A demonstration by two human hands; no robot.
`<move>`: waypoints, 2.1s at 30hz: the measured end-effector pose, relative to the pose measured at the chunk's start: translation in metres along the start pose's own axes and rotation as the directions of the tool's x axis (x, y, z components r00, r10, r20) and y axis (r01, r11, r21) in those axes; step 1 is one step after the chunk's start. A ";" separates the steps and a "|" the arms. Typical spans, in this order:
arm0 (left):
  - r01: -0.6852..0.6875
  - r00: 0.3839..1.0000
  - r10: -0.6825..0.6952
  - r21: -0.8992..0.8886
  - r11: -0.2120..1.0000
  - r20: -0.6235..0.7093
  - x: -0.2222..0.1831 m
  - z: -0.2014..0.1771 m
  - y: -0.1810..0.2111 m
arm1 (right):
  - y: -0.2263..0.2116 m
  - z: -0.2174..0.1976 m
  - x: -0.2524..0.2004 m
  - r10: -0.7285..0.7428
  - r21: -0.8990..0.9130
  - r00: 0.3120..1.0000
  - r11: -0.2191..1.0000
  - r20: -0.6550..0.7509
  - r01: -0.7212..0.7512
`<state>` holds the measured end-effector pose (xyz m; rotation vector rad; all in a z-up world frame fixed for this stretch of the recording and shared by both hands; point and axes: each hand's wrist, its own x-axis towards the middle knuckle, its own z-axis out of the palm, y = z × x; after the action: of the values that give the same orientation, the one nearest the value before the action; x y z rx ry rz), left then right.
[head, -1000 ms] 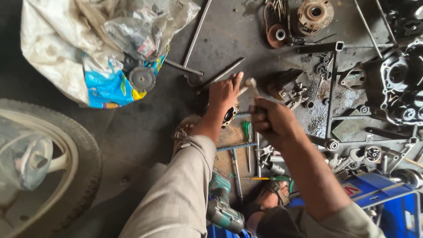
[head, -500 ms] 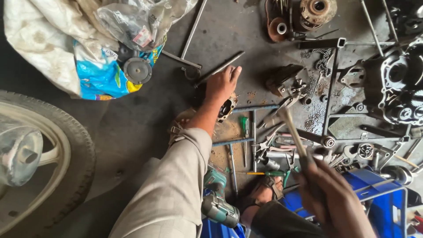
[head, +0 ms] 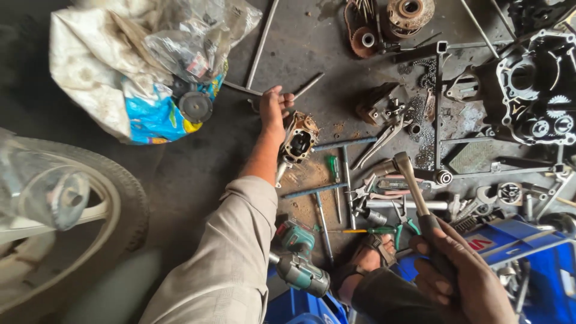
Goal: The recorder is seen repairing and cleaning various motorcycle engine components using different tools and a hammer.
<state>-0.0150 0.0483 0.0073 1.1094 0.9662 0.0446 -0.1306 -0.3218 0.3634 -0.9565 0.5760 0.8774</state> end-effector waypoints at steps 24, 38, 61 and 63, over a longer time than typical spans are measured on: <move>0.092 0.939 0.130 -0.598 0.796 0.319 -0.139 0.004 0.069 | -0.012 0.075 -0.048 -0.059 0.012 0.960 0.998 -0.273 0.064; 0.002 0.987 0.090 -0.565 0.825 0.134 -0.170 -0.025 0.064 | -0.012 0.059 -0.061 -0.172 0.059 0.976 0.982 -0.135 0.181; 0.792 0.128 0.684 -0.489 0.365 0.718 -0.497 -0.018 0.236 | 0.022 0.087 -0.073 -0.559 -0.177 0.827 0.809 0.065 0.561; 0.750 0.153 0.655 -0.518 0.411 0.740 -0.497 -0.023 0.226 | 0.031 0.094 -0.073 -0.499 -0.140 0.863 0.852 0.077 0.505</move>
<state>-0.2402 -0.0613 0.4928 -0.2802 -0.4768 -0.2289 -0.1917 -0.2582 0.4493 -1.1620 0.2013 0.4674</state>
